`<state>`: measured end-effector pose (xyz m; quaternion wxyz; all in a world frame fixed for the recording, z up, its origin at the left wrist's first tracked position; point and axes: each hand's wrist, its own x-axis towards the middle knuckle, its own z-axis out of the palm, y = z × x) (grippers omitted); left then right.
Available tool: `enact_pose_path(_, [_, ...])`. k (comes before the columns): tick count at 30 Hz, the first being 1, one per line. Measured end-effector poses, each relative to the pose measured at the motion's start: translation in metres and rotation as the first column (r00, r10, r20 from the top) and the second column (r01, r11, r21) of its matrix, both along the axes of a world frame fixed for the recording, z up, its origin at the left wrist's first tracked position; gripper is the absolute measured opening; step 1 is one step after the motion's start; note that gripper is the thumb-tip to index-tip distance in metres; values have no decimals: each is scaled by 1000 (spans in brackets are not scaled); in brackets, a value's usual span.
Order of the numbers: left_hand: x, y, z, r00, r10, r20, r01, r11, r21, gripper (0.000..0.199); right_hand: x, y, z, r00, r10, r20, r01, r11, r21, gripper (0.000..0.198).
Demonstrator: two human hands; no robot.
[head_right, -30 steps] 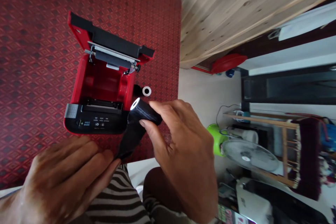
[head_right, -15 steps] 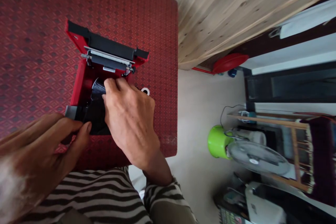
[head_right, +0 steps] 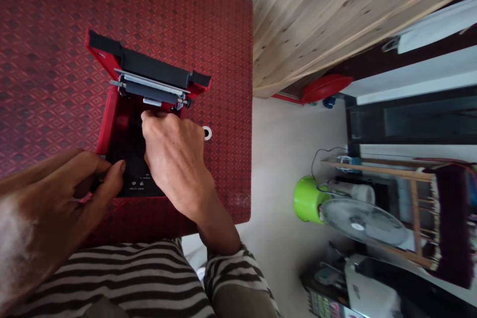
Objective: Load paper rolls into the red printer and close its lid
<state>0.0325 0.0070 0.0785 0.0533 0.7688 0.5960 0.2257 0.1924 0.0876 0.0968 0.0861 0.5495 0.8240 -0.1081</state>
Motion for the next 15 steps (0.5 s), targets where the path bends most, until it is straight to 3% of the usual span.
enact_pose_path(8, [0, 7, 9, 995, 15, -97, -24, 995, -97, 33, -3, -2, -5, 1000, 0, -30, 0, 1000, 24, 21])
enact_pose_path(11, [0, 7, 9, 993, 62, -99, -73, 991, -114, 33, 11, -10, 3, 973, 24, -228, -11, 998, 55, 26])
enact_pose_path(15, [0, 7, 9, 993, 76, -86, -87, 987, -138, 34, 35, -27, 12, 857, 144, -495, -129, 989, 66, 22])
